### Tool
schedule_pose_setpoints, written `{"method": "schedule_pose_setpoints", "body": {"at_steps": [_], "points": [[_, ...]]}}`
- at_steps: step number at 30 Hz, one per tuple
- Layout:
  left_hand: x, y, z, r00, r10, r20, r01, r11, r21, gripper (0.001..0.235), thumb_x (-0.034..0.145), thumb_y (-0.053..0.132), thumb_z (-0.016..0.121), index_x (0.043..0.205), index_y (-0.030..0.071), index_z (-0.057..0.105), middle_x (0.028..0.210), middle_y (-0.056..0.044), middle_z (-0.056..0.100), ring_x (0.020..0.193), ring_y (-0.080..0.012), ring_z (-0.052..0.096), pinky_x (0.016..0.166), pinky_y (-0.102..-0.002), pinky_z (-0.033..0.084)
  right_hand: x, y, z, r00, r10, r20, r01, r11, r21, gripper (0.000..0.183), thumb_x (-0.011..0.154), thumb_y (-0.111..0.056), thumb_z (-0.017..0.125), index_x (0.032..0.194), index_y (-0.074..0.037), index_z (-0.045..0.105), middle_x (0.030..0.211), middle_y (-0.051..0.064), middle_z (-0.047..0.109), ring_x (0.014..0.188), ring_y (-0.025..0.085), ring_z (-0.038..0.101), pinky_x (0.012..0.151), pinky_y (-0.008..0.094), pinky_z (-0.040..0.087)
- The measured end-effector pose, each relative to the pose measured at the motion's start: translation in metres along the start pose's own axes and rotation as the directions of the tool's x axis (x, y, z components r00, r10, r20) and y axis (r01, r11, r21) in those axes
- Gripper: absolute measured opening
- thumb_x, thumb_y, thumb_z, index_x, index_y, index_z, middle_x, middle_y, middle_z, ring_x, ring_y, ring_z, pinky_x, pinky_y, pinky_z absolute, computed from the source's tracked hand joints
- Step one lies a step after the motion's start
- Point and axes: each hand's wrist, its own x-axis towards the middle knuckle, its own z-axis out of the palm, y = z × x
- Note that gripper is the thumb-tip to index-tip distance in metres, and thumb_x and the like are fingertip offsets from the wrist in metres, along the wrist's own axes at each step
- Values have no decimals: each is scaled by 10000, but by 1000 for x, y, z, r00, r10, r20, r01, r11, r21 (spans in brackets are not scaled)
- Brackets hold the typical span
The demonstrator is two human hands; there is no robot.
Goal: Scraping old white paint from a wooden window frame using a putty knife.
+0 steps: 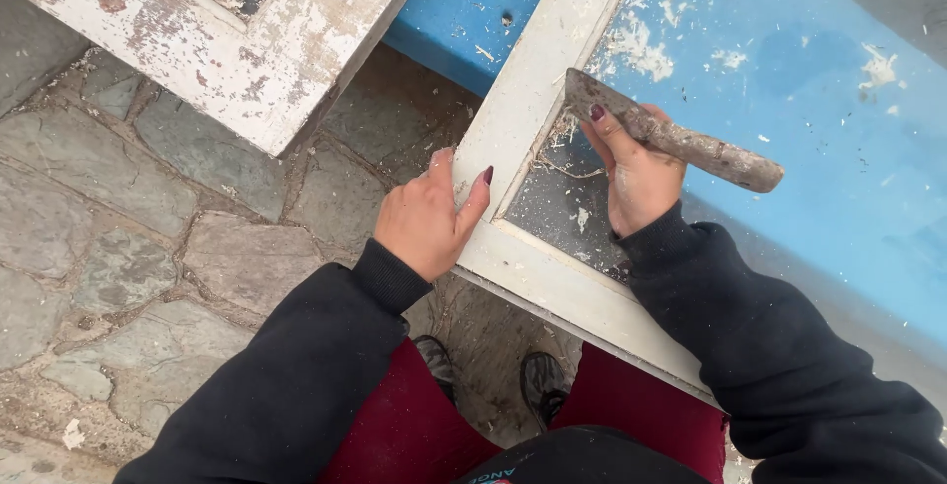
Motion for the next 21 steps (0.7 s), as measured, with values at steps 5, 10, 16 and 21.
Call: {"method": "schedule_pose_setpoints", "body": {"at_steps": [5, 10, 16, 21], "points": [[-1, 4, -7, 1000, 0, 23, 0, 1000, -10, 717, 1042, 536, 321, 1267, -109, 542, 768, -342, 694, 758, -517, 724, 644, -575, 561, -39, -7, -8, 985, 99, 142, -81, 988, -128, 258, 918, -112, 764, 1087, 4, 607, 1082, 223, 655, 1017, 303, 701, 925, 395, 653], [-2, 2, -10, 1000, -9, 7, 9, 1000, -18, 673, 1051, 503, 322, 1260, -94, 552, 730, -325, 692, 741, -503, 729, 632, -563, 562, 4, -18, -30, 936, 81, 342, 26, 955, -297, 274, 925, -97, 759, 1123, 39, 627, 1091, 271, 657, 1037, 370, 706, 899, 489, 645], [-3, -7, 8, 978, 119, -171, -105, 991, 84, 468, 1004, 302, 536, 1206, -120, 558, 559, -165, 653, 396, -311, 615, 405, -399, 496, 99, -24, -57, 846, -25, 533, 62, 997, -52, 171, 1046, -26, 619, 1201, -7, 548, 1150, 104, 693, 999, 189, 747, 930, 279, 685], [-3, -6, 8, 981, 108, -160, -88, 987, 132, 515, 1011, 356, 539, 1241, -105, 540, 644, -201, 688, 474, -357, 654, 449, -433, 513, 127, -16, -51, 877, -23, 479, 96, 987, -130, 221, 1021, -97, 721, 1162, -13, 572, 1049, 79, 714, 929, 157, 782, 776, 182, 689]]}}
